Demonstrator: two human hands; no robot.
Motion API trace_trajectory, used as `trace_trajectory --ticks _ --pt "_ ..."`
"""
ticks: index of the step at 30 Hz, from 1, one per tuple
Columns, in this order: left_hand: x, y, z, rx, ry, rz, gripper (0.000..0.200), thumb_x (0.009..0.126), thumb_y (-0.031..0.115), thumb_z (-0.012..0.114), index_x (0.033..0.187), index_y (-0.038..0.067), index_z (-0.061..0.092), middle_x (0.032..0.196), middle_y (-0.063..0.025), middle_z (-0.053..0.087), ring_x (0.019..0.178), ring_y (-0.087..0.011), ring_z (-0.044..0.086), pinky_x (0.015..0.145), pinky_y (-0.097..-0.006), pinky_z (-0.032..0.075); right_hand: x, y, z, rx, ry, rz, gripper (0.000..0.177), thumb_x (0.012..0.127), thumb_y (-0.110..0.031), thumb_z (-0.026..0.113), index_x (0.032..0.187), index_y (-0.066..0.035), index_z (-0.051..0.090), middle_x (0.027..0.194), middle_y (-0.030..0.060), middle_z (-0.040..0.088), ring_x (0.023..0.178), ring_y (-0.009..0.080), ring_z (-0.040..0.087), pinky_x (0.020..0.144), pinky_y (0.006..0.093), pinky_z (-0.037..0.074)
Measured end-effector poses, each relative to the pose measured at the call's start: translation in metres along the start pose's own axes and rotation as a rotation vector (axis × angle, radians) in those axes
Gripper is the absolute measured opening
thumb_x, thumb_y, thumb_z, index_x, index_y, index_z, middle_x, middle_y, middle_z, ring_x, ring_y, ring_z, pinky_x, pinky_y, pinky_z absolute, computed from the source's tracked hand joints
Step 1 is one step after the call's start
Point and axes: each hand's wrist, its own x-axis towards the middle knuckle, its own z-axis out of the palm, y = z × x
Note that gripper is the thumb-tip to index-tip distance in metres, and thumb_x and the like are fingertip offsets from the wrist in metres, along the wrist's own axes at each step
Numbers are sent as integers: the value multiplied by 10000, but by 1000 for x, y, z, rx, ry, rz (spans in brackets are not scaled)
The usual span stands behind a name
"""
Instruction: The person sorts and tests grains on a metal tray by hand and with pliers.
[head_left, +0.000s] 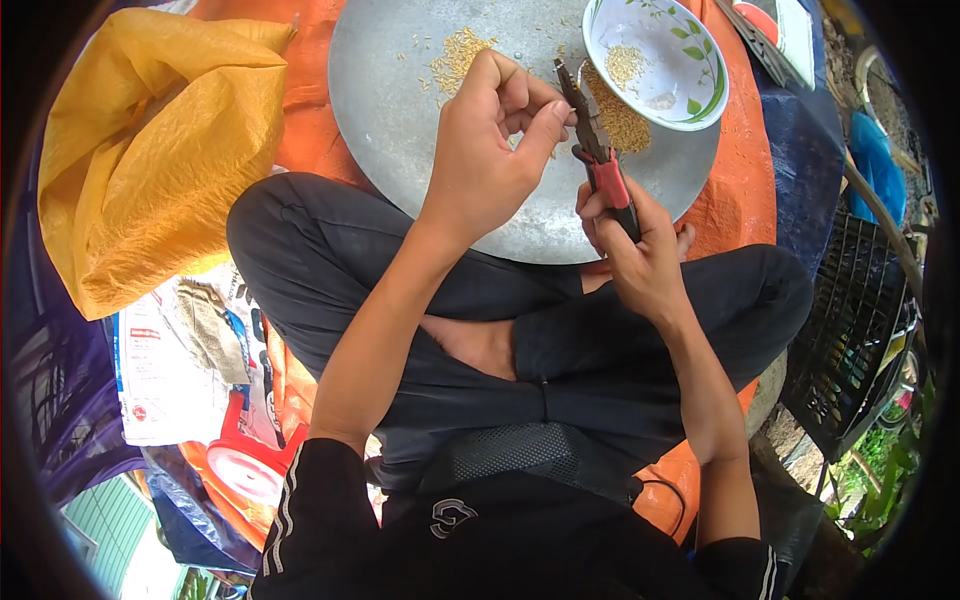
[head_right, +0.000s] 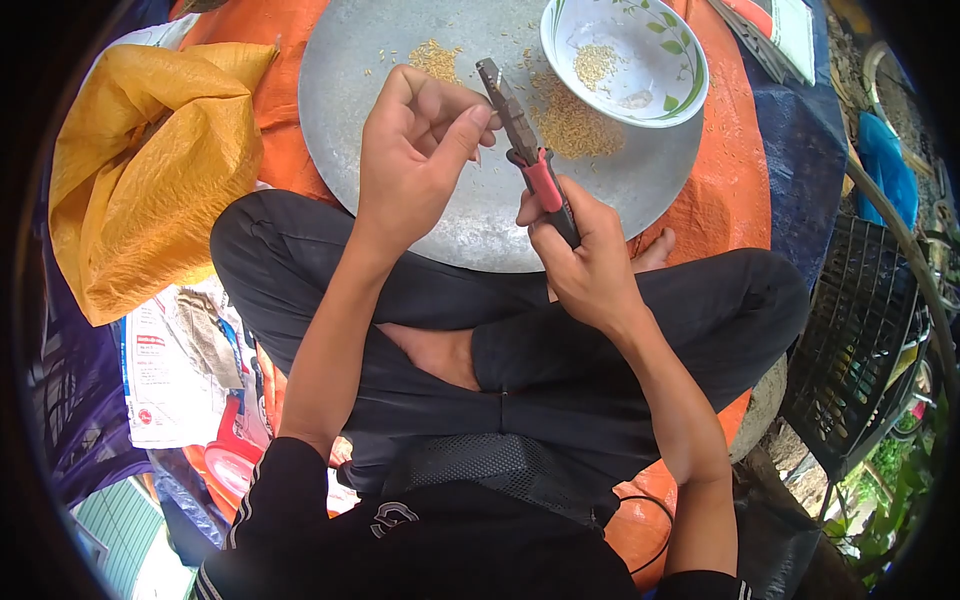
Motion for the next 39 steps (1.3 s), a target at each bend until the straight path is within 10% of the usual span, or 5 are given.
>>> trace_trajectory --ticks 39 --pt "6 1 -10 -129 -20 -103 315 915 -26 660 877 93 371 915 -173 699 832 -203 718 767 -305 589 4 2 -1 -1 7 -160 243 802 37 504 1025 40 603 908 91 640 780 154 624 717 313 505"
